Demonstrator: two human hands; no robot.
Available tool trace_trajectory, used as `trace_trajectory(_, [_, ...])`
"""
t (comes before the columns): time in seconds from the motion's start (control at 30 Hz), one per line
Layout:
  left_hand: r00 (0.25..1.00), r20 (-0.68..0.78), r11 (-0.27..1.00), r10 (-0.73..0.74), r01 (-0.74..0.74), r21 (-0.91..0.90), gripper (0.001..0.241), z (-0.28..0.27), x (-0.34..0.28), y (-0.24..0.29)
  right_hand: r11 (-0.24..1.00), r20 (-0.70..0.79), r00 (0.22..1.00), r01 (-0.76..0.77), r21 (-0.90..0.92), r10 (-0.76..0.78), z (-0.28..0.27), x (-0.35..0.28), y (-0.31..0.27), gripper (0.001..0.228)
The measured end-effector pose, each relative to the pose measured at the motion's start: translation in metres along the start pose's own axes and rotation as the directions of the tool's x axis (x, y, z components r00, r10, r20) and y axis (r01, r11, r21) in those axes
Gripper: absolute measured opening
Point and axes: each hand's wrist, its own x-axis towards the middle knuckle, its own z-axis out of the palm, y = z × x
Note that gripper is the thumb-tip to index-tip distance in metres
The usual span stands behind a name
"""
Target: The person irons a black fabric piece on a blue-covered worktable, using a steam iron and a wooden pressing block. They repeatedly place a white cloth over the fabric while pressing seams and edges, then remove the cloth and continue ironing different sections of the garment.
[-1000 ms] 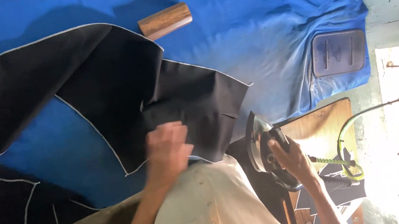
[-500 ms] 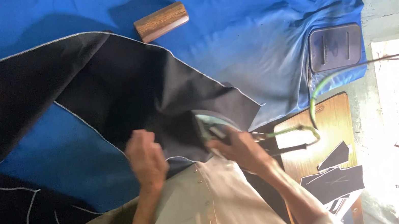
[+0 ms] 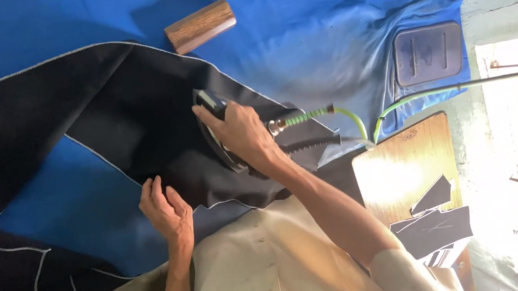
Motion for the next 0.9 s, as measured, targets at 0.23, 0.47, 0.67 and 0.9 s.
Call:
trace_trajectory(0.23, [1.0,0.02,0.999,0.007,-0.008,0.046,0.029,0.0,0.005,-0.003,0.998,0.069,0.998,0.001,-0.061,0.004,0.003,-0.021,0.029,0.077])
trace_trajectory(0.47, [0.999,0.04,0.998,-0.029,0.031,-0.061,0.024,-0.009,0.034,0.009,0.995,0.109,0.994,-0.002,-0.097,0.013,0.024,-0.036,0.071,0.081])
trace_trajectory(0.67, [0.99,-0.019,0.99,0.138,-0.137,0.022,0.028,-0.012,0.095,0.009,0.989,0.213,0.972,0.118,-0.087,-0.097,0.01,-0.059,0.09,0.074])
trace_trajectory(0.9, [0.91,-0.127,0.918,0.395,-0.395,0.027,0.04,0.019,0.236,0.011,0.982,0.526,0.847,0.021,-0.188,0.083,-0.105,-0.066,0.108,0.077])
